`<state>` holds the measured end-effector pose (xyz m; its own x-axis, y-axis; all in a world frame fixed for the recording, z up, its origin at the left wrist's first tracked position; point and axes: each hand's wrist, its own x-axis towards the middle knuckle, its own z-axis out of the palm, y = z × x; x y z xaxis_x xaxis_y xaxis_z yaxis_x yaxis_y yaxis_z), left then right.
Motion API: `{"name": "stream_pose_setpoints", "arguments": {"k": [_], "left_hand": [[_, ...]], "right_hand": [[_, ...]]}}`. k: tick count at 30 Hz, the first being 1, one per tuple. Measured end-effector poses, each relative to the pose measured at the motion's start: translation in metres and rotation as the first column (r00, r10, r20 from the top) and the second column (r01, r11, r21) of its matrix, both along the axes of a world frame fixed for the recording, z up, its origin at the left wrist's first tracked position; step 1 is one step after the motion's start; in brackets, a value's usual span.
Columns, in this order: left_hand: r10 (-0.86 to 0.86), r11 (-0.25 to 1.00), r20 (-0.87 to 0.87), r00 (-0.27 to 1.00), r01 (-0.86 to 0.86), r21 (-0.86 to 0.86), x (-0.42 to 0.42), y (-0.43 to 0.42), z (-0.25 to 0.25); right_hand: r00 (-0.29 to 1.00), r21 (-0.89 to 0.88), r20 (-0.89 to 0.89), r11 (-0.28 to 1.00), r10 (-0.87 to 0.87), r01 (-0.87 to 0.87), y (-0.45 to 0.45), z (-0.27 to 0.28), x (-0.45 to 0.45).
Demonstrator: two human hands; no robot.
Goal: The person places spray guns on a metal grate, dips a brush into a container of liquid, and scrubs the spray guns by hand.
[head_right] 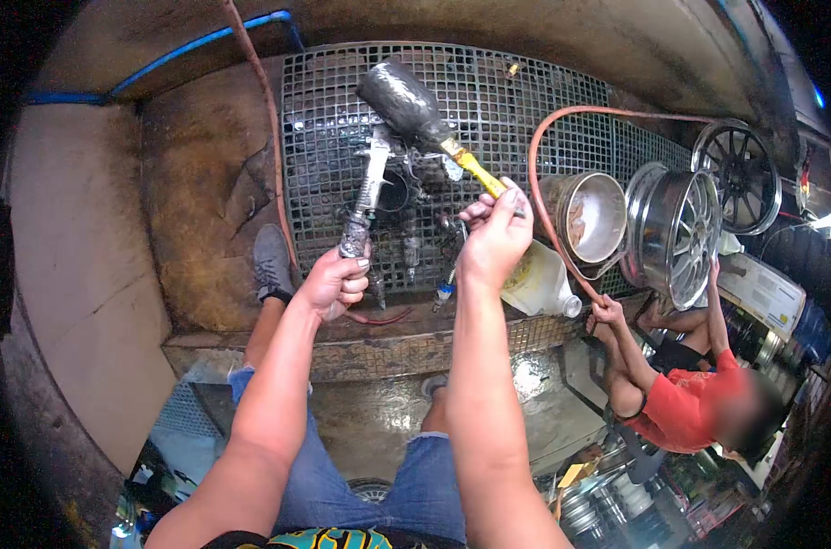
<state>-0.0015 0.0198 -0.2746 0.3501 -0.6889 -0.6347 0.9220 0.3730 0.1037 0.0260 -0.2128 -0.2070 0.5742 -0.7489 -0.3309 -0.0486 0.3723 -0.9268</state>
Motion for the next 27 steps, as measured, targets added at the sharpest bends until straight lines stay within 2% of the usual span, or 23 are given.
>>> {"name": "stream_pose_setpoints", "arguments": {"k": [6, 8, 10, 15, 20, 26, 27], "left_hand": [[0.059, 0.995, -0.044, 0.997, -0.062, -0.082, 0.000, -0.002, 0.000], [0.052, 0.993, -0.046, 0.998, -0.056, -0.107, 0.000, -0.002, -0.001], [0.046, 0.990, -0.047, 0.998, -0.052, -0.133, 0.000, -0.004, -0.003], [0.062, 0.989, -0.056, 0.996, -0.069, -0.134, -0.002, -0.010, -0.008], [0.031, 0.990, -0.040, 0.999, -0.036, -0.138, 0.000, -0.014, -0.005], [0.026, 0.997, 0.000, 1.000, -0.026, -0.074, -0.002, -0.022, -0.007], [0.019, 0.998, 0.003, 1.000, -0.018, -0.056, -0.002, -0.022, -0.007]], "right_hand": [[0.999, -0.098, -0.014, 0.994, -0.044, 0.042, 0.005, -0.011, -0.004], [0.997, -0.078, -0.016, 0.994, 0.070, -0.071, 0.003, -0.018, 0.007], [0.978, -0.241, -0.100, 0.949, 0.183, -0.202, 0.000, -0.022, 0.015], [0.984, -0.349, -0.147, 0.926, 0.100, -0.146, -0.013, -0.008, 0.018], [0.984, -0.263, -0.127, 0.953, 0.122, -0.152, -0.006, -0.008, 0.009], [0.949, -0.528, -0.202, 0.789, 0.243, -0.314, 0.034, 0.011, -0.002], [0.936, -0.590, -0.230, 0.726, 0.267, -0.352, 0.037, 0.012, 0.000]]}}
